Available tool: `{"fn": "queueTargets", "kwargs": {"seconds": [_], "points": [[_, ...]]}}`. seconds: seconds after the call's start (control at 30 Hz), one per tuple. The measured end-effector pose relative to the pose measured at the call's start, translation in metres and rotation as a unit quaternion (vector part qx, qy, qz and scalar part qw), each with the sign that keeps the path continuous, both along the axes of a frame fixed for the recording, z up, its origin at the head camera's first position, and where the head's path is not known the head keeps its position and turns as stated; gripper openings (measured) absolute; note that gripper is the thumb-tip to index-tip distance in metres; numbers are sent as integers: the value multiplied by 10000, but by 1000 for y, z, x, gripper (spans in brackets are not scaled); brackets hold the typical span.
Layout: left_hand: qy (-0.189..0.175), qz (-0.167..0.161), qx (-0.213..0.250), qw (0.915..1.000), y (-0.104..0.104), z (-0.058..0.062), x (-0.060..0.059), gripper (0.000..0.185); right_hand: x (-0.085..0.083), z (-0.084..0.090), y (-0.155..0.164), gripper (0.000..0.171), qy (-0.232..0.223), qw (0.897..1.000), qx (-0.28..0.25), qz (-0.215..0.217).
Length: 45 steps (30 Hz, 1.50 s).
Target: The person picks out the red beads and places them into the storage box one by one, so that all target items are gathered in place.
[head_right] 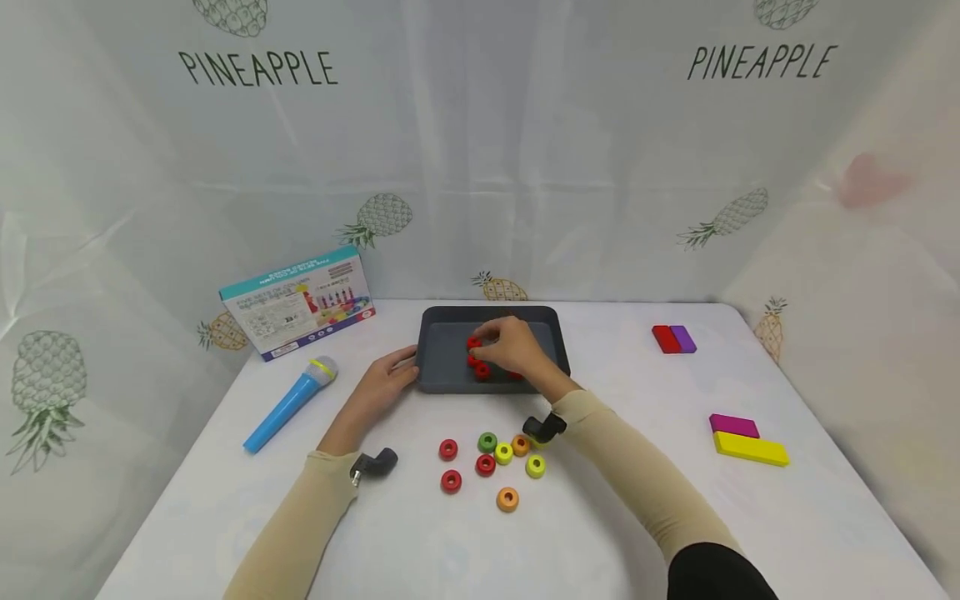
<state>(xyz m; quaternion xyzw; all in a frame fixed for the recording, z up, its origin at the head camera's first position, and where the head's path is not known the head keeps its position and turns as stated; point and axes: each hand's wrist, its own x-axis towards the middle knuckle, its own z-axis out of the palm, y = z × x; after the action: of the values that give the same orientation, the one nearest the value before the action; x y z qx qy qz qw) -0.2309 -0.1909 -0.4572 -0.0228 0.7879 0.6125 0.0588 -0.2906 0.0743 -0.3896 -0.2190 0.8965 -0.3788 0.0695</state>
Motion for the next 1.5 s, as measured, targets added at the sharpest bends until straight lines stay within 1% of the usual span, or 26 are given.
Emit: {"fn": "queueTargets", "kwargs": {"seconds": [0.07,0.23,0.47,0.57,0.73,0.9,1.0,1.17,1.23,1.37,1.5], "points": [[-13,-25,-1,10000,0,1,0,52,11,2,4,35,34,10000,-47,68],[-85,-14,-2,10000,0,1,0,52,42,0,15,30,98,9988,-180,443],[26,-51,-94,9999,0,0,0,53,86,-13,29,27,-175,9955,-182,908],[10,-50,-128,9999,0,-1,0,53,100,-19,32,24,-290,9940,-157,1040],[-25,-36,-116,9999,1,-1,-1,52,118,-28,35,21,-226,9926,-110,1191],[-28,-11,-172,9998,2,0,0,52,129,-33,37,18,-150,9915,20,1295],[-66,33,-180,9998,2,1,1,52,132,-33,38,18,23,9908,52,1353],[-84,-5,-92,9999,0,0,0,53,133,-36,38,23,276,9886,177,1472],[-74,-3,-133,9999,0,0,0,53,133,-37,38,25,336,9877,233,1509],[-77,15,-178,9998,-1,1,0,52,132,-37,38,24,364,9873,255,1524],[-104,6,-119,9999,0,1,1,53,134,-38,38,22,293,9886,214,1459]]}}
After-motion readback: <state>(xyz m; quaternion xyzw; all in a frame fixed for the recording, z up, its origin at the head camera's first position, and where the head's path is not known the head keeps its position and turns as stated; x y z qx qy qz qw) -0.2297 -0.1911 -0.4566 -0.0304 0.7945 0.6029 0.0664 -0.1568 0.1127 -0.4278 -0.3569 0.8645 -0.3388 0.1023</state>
